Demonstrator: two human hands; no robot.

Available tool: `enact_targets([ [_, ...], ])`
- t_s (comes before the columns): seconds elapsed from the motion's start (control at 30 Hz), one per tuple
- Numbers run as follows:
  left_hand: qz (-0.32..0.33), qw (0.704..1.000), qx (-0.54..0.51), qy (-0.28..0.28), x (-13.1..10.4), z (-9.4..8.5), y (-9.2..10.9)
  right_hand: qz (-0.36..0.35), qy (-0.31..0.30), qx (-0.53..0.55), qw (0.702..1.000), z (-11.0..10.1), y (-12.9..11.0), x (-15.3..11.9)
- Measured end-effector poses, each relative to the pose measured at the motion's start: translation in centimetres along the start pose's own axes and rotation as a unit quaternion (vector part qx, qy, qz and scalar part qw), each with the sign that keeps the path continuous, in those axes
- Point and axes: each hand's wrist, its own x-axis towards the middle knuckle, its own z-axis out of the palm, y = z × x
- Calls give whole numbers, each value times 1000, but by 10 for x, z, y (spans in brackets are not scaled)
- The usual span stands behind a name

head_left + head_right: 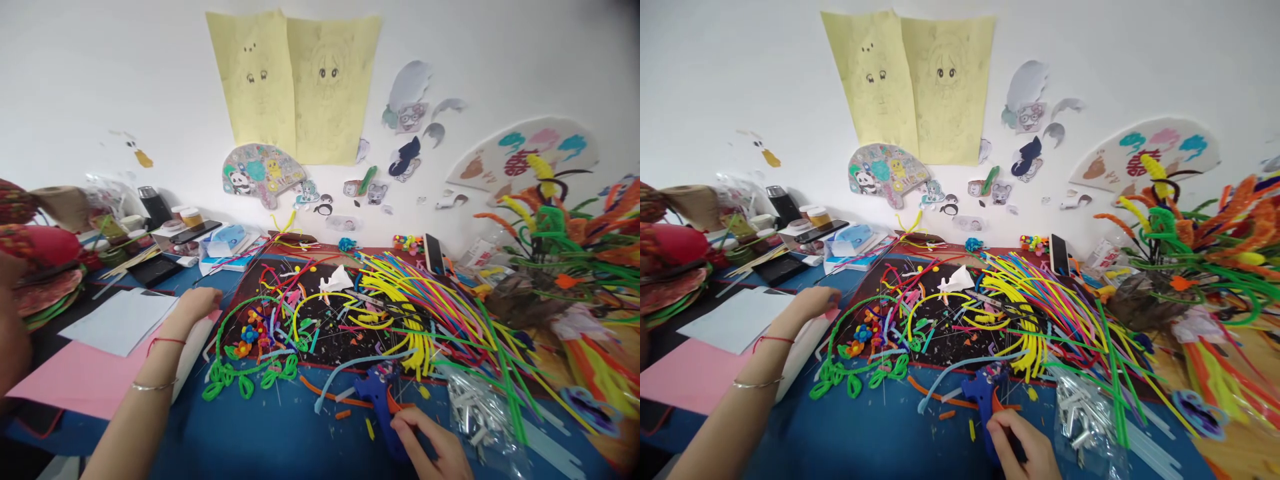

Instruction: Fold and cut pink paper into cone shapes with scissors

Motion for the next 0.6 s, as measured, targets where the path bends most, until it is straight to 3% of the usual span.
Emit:
enact_targets([
  [0.27, 2, 992, 22, 122, -26, -10, -9, 29, 8, 19, 999, 8, 2, -1],
  [0.6, -47, 959, -10, 278, -22, -24, -6, 28, 1, 24, 999, 1, 1, -1],
])
